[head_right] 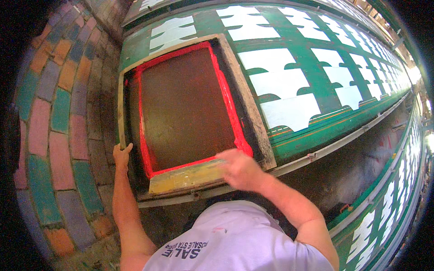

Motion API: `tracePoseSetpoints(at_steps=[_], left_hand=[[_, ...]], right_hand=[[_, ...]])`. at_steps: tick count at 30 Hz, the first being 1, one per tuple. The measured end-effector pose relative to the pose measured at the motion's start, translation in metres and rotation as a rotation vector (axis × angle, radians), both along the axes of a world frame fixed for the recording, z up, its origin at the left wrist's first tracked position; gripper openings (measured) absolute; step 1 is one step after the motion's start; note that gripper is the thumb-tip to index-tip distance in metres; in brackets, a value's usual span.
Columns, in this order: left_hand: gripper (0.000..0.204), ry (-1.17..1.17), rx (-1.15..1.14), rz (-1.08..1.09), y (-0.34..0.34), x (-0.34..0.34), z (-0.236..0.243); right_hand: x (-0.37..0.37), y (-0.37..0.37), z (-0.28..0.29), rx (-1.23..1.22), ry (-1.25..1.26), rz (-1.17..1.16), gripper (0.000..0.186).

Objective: The person uses a screen printing frame and squeegee to apply red ink onto white paper sheets laid out on a green table. They repeatedly pull the squeegee across the screen to transfer ink, then lift the frame to reveal printed sheets.

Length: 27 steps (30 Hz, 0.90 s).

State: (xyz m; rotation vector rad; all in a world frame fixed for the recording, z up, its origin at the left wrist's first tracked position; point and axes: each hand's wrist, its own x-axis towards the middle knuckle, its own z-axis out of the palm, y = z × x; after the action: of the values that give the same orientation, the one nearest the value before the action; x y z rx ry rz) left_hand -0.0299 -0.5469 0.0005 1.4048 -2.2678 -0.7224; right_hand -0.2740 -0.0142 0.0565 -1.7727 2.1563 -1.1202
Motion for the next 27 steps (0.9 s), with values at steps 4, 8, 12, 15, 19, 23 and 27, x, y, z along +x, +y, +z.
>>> tracePoseSetpoints(at_steps=[4, 8, 12, 15, 19, 23, 27], left_hand=[[0.049, -0.085, -0.049, 0.000, -0.002, -0.003, 0.001], [0.051, -0.099, -0.013, 0.096, -0.001, -0.008, 0.002], [0.050, 0.007, -0.201, 0.037, 0.004, -0.013, 0.001], [0.056, -0.132, -0.205, 0.048, 0.003, -0.015, 0.002], [0.060, -0.130, -0.159, -0.003, -0.003, -0.014, -0.002], [0.062, 0.040, -0.192, -0.049, -0.010, -0.011, -0.017], [0.067, 0.174, -0.034, -0.092, -0.031, -0.005, -0.032]], right_hand=[[0.040, -0.024, -0.003, 0.011, 0.056, 0.176, 0.045], [0.059, -0.039, -0.016, 0.019, 0.189, 0.161, 0.037], [0.063, -0.050, -0.021, 0.122, 0.248, 0.126, 0.043], [0.060, -0.060, -0.015, 0.086, 0.306, 0.127, 0.037], [0.069, -0.085, -0.003, 0.073, 0.301, -0.049, 0.039], [0.097, -0.135, 0.013, 0.381, 0.358, -0.082, 0.043], [0.085, -0.163, 0.042, 0.621, 0.225, -0.077, 0.048]])
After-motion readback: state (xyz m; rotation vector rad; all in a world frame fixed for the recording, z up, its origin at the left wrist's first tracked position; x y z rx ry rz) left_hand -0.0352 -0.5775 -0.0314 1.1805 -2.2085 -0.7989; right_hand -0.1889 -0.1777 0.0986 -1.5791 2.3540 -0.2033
